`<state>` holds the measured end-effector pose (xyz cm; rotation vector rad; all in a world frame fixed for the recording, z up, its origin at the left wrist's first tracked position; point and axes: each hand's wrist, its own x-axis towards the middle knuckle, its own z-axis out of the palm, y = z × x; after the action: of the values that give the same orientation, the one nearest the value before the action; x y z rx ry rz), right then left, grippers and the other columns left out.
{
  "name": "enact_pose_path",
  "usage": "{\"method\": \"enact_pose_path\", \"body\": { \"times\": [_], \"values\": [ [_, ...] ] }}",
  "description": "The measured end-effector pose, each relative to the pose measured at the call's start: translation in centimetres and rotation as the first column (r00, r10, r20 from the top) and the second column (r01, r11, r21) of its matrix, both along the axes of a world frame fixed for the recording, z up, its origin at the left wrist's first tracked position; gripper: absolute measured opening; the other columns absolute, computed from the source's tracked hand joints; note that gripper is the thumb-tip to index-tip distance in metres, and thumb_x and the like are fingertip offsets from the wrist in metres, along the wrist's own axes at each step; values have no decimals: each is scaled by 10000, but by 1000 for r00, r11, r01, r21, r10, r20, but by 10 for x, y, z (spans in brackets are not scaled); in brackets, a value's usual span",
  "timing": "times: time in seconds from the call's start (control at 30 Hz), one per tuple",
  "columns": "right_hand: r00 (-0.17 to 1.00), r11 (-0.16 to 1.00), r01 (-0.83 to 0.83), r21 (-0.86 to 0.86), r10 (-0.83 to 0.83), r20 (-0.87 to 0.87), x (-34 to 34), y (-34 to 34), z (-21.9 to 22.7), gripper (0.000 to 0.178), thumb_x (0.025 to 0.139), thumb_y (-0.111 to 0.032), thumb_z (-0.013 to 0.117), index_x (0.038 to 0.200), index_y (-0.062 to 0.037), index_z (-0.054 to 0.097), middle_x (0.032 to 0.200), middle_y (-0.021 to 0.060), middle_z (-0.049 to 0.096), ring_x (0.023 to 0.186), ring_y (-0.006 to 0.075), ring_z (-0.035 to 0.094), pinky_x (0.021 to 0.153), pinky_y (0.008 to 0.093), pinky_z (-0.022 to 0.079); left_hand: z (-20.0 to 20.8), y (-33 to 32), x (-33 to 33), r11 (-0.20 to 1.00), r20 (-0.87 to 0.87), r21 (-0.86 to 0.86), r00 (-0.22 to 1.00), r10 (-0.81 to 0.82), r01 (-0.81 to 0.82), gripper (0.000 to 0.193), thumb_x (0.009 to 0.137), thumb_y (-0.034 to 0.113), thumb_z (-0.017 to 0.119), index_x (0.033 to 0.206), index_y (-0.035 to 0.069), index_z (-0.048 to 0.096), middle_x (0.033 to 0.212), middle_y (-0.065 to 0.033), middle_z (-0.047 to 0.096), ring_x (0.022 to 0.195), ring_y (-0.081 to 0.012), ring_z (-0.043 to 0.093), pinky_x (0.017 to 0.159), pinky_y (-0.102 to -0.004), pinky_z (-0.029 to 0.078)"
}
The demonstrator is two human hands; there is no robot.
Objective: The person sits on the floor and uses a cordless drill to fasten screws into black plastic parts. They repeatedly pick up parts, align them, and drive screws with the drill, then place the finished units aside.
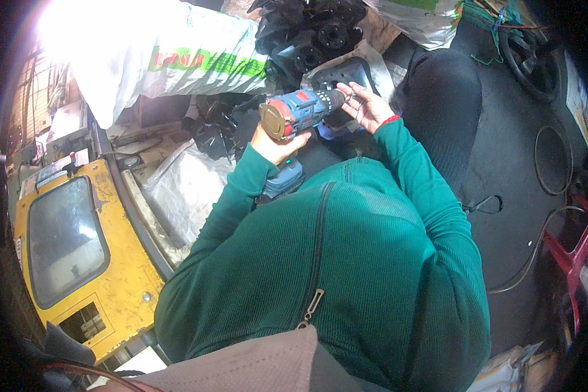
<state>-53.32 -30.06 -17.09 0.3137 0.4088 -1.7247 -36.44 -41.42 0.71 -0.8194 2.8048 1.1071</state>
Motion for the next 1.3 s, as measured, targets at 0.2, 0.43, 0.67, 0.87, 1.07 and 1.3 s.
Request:
{"method": "enact_pose_path", "body": {
  "times": [0.2, 0.43, 0.67, 0.87, 1.07, 1.3],
  "values": [
    [995, 998, 59, 11, -59, 84, 6, -7, -1, 230, 898, -91, 526, 1105, -53, 432, 1198, 180, 544, 1053, 266, 583, 774, 365, 554, 7, 2, 10, 994, 26, 96, 999, 48, -51, 572, 652, 240, 783, 1105, -4, 532, 1021, -140, 617, 940, -229, 609, 831, -336, 482],
    [988, 993, 96, 66, -103, 111, 9, -13, -4, 219, 903, -88, 517, 1105, -53, 440, 1165, 174, 564, 1049, 270, 589, 749, 358, 563, 6, -1, 12, 994, 22, 96, 999, 45, -47, 585, 641, 246, 787, 1099, -7, 527, 1019, -143, 612, 947, -230, 608, 833, -344, 483],
    [985, 997, 56, 49, -63, 163, 10, -19, -14, 203, 906, -67, 502, 1099, -41, 447, 1109, 167, 596, 1010, 248, 609, 756, 351, 560, 3, -4, 12, 999, -20, 2, 999, 36, -36, 502, 636, 268, 784, 1000, -12, 583, 913, -143, 653, 863, -236, 653, 786, -338, 513],
    [985, 983, 99, 152, -119, 128, 15, -26, -9, 196, 908, -59, 493, 1099, -40, 454, 1084, 169, 607, 972, 233, 625, 750, 327, 561, 3, -6, 13, 999, 16, 49, 1000, 22, -22, 537, 642, 246, 776, 1064, 1, 551, 977, -134, 631, 915, -247, 628, 820, -348, 490],
    [992, 985, 60, 160, -77, 98, 16, -27, -7, 183, 908, -76, 499, 1086, -44, 471, 1064, 157, 619, 926, 207, 638, 710, 299, 568, 1, -6, 13, 1000, 64, -10, 998, 29, -28, 545, 633, 244, 772, 1067, 2, 549, 999, -136, 628, 923, -249, 630, 822, -345, 493],
    [997, 983, 77, 164, -77, -5, 14, -26, -6, 218, 931, -122, 462, 1121, -13, 461, 1062, 163, 613, 925, 207, 632, 748, 302, 557, 10, -3, 2, 998, 39, -52, 999, -36, 38, 539, 607, 257, 787, 1033, 3, 577, 891, -142, 655, 838, -262, 657, 773, -341, 515]
  ]
}}
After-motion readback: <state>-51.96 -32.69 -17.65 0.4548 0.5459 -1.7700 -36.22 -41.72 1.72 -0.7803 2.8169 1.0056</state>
